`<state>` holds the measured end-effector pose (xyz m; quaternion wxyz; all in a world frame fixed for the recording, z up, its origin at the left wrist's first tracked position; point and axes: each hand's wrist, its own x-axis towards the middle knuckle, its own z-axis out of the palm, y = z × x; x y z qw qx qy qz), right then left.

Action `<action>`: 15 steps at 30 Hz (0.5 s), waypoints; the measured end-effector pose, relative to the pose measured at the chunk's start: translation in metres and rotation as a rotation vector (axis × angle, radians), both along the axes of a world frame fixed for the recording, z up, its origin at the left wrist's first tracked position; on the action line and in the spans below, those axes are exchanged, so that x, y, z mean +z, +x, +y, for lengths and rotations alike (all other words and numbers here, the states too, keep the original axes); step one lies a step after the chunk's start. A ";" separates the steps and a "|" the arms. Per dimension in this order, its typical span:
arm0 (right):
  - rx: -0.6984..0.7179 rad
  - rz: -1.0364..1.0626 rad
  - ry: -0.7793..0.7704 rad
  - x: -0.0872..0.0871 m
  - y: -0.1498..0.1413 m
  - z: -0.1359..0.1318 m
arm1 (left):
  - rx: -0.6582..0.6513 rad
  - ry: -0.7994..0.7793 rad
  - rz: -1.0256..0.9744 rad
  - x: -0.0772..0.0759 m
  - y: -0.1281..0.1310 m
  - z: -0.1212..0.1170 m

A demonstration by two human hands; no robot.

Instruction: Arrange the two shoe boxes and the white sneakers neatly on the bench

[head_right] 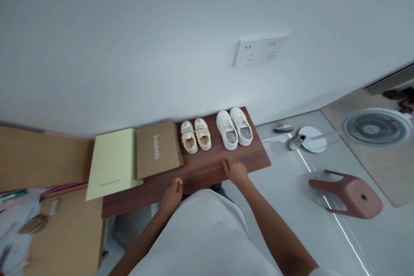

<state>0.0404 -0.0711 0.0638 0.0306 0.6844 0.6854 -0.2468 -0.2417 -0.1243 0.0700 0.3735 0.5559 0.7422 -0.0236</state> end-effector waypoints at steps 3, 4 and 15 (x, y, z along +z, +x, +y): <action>0.047 0.103 -0.146 -0.004 -0.052 -0.027 | 0.274 0.044 -0.013 -0.002 -0.072 -0.038; 0.081 0.137 -0.193 -0.004 -0.070 -0.033 | 0.347 0.079 -0.017 -0.001 -0.096 -0.048; 0.133 0.711 -0.382 0.003 -0.282 -0.031 | 0.786 0.667 -0.095 -0.015 -0.320 -0.025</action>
